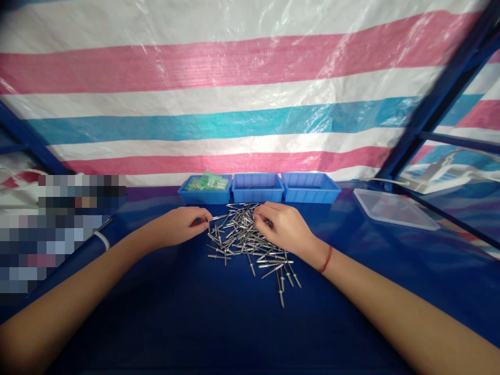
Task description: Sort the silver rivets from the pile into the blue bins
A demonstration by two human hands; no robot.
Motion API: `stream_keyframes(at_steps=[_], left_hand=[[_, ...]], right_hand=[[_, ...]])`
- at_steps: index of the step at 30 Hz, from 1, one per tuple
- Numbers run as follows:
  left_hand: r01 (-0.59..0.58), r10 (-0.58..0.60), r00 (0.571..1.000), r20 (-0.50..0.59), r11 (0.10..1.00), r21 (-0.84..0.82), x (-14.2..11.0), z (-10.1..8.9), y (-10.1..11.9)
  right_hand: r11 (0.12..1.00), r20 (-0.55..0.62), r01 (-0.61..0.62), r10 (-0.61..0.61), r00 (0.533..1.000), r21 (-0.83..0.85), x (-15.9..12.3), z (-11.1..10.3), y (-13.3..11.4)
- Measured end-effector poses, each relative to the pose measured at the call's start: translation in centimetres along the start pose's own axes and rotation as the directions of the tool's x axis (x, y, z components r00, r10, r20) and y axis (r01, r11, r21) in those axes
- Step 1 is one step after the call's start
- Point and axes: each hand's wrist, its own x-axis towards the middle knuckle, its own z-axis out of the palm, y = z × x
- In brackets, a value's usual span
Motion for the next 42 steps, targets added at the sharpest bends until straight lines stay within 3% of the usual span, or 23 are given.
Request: stream_keyframes(at_steps=[11,13,16,19,24,28,31,39,42], left_hand=[[-0.182,0.183,0.982,0.039,0.983,-0.010,0.1,0.2,-0.4],[-0.203,0.203,0.979,-0.007,0.979,-0.015,0.2,0.3,-0.5],[-0.221,0.204,0.965,-0.163,0.970,-0.097,0.3,0.8,0.4],[-0.255,0.151,0.927,-0.343,0.925,-0.283,0.1,1.8,2.7],[-0.299,0.081,0.877,-0.473,0.862,-0.408,-0.8,3.5,6.2],[-0.315,0.023,0.849,-0.528,0.824,-0.471,-1.1,4.1,6.8],[-0.338,0.025,0.836,-0.548,0.810,-0.479,-1.1,4.3,6.7],[-0.333,0.056,0.841,-0.538,0.837,-0.434,-1.0,4.5,6.6],[-0.339,0.048,0.838,-0.543,0.827,-0.449,-1.0,4.4,6.6]], right_hand=[[1.000,0.032,0.017,-0.017,0.999,0.009,-0.1,0.0,0.1],[1.000,0.028,0.019,-0.020,0.999,0.012,-0.1,0.0,0.1],[0.999,0.014,0.029,-0.030,0.999,0.038,0.0,0.0,-0.2],[0.988,-0.046,0.021,-0.015,0.999,0.153,0.1,0.0,-1.2],[0.908,-0.041,-0.070,0.095,0.995,0.413,-0.1,0.1,-3.5],[0.776,0.031,-0.208,0.236,0.971,0.596,-0.4,0.6,-4.4],[0.702,0.042,-0.232,0.277,0.960,0.674,-0.4,0.8,-4.4],[0.718,0.023,-0.204,0.254,0.967,0.665,-0.5,0.8,-4.3],[0.682,0.011,-0.200,0.271,0.962,0.704,-0.4,1.0,-4.5]])
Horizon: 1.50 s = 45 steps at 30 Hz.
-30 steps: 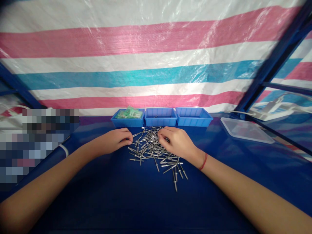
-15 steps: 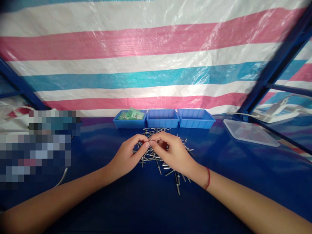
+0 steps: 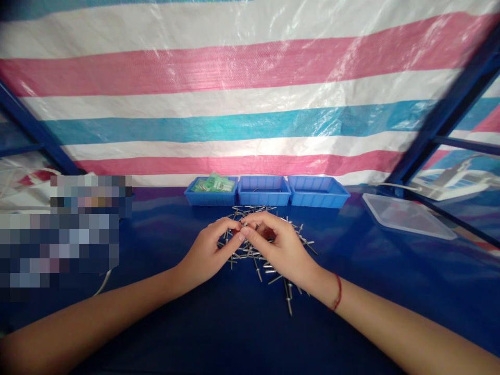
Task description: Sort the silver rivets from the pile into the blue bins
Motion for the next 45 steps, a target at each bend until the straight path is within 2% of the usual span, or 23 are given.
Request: stream_keyframes(at_steps=[4,15,26,35,40,43,45], left_hand=[[-0.010,0.010,1.000,0.000,1.000,-0.008,0.0,0.0,0.1],[0.026,-0.026,0.999,0.033,1.000,0.006,0.1,0.1,0.1],[0.029,-0.032,0.997,-0.066,0.999,-0.044,-0.2,0.1,-0.3],[-0.018,0.012,0.995,-0.096,0.998,-0.063,-0.3,-0.1,-0.3],[-0.008,0.002,0.995,-0.099,0.998,-0.062,-0.4,-0.1,-0.3],[0.026,-0.034,0.996,-0.086,0.996,-0.088,-0.4,0.2,-0.5],[0.050,-0.059,0.995,-0.080,0.993,-0.106,-0.4,0.5,-0.7]], right_hand=[[0.998,0.002,-0.009,0.009,1.000,0.060,0.0,0.1,-0.1],[0.999,0.042,0.038,-0.037,0.998,-0.022,-0.2,0.0,-0.1],[0.989,0.050,0.038,-0.031,0.998,-0.146,0.1,-0.4,0.4],[0.969,0.161,0.118,-0.083,0.983,-0.218,0.3,-0.5,-0.2],[0.976,0.062,0.066,-0.054,0.997,-0.209,0.1,-0.4,0.1],[0.958,0.012,0.110,-0.111,0.994,-0.265,0.2,-0.8,0.2],[0.925,-0.065,0.146,-0.179,0.982,-0.350,0.7,-1.5,0.4]])
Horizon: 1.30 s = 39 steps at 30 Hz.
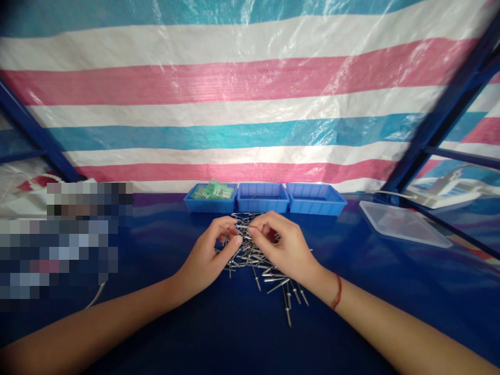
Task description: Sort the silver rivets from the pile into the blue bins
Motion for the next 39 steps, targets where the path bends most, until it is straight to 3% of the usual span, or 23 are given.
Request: stream_keyframes(at_steps=[3,6,10,13,18,26,31,39], left_hand=[[0.011,-0.011,1.000,0.010,1.000,0.000,0.1,0.2,-0.1],[-0.003,0.003,0.999,0.032,1.000,0.001,0.1,0.2,-0.1],[-0.027,0.026,0.997,0.075,1.000,0.013,0.0,0.3,-0.3],[-0.027,0.025,0.996,0.089,0.999,0.030,0.0,0.3,-0.2],[-0.080,0.067,0.991,0.120,0.991,0.106,0.7,-0.6,0.0],[-0.112,-0.005,0.953,0.304,0.924,0.365,2.5,-3.5,-2.0],[-0.147,-0.040,0.931,0.364,0.869,0.472,2.8,-4.5,-2.6],[-0.096,-0.135,0.891,0.434,0.877,0.471,2.9,-5.1,-2.9]], right_hand=[[0.975,-0.162,0.041,-0.078,0.984,-0.217,1.3,-1.3,1.7],[0.883,-0.238,0.003,-0.129,0.963,-0.469,2.7,-2.7,4.2],[0.770,-0.222,-0.084,-0.076,0.972,-0.632,3.6,-3.5,7.0],[0.717,-0.172,-0.112,-0.011,0.985,-0.688,3.5,-3.3,7.7],[0.765,-0.149,-0.089,-0.009,0.989,-0.638,2.7,-2.9,6.9],[0.888,0.084,0.146,-0.122,0.989,-0.436,1.4,-1.8,4.7],[0.900,0.199,0.239,-0.175,0.964,-0.366,1.1,-1.8,3.9],[0.895,0.236,0.283,-0.210,0.949,-0.345,1.1,-1.7,3.7]])
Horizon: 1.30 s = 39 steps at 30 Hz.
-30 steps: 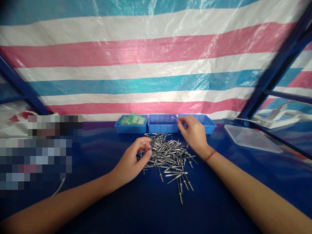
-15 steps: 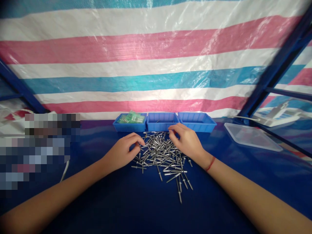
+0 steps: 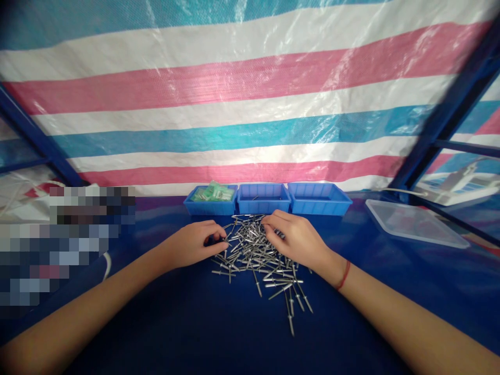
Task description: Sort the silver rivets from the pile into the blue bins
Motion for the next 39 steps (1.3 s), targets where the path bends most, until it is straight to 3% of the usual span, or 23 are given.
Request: stream_keyframes(at_steps=[7,11,14,19,26,33,39], left_hand=[[-0.020,0.020,0.999,0.037,1.000,-0.010,0.2,0.3,0.2],[-0.029,0.028,0.997,-0.066,1.000,-0.011,0.2,0.3,0.7],[-0.010,-0.008,0.987,-0.159,0.993,-0.114,0.2,0.5,1.5],[-0.044,-0.034,0.971,-0.235,0.946,-0.321,-0.2,1.1,3.9],[-0.019,-0.088,0.966,-0.243,0.914,-0.406,-0.8,1.7,5.5],[-0.049,-0.078,0.960,-0.268,0.898,-0.437,-0.8,2.0,5.8],[-0.085,-0.050,0.960,-0.277,0.887,-0.454,-0.8,2.2,5.9]], right_hand=[[0.999,0.055,0.027,-0.028,0.998,0.024,-0.1,0.1,-0.3],[0.999,0.074,0.040,-0.042,0.996,0.031,-0.1,0.0,-0.5],[0.996,0.068,0.042,-0.047,0.997,0.074,0.0,-0.1,-1.2],[0.949,0.017,-0.108,0.108,0.994,0.296,0.2,0.0,-3.6],[0.820,0.038,-0.237,0.255,0.966,0.520,0.0,0.4,-5.1],[0.758,0.056,-0.275,0.301,0.952,0.592,-0.1,0.7,-5.3],[0.770,0.037,-0.264,0.298,0.954,0.581,-0.1,0.7,-5.3]])
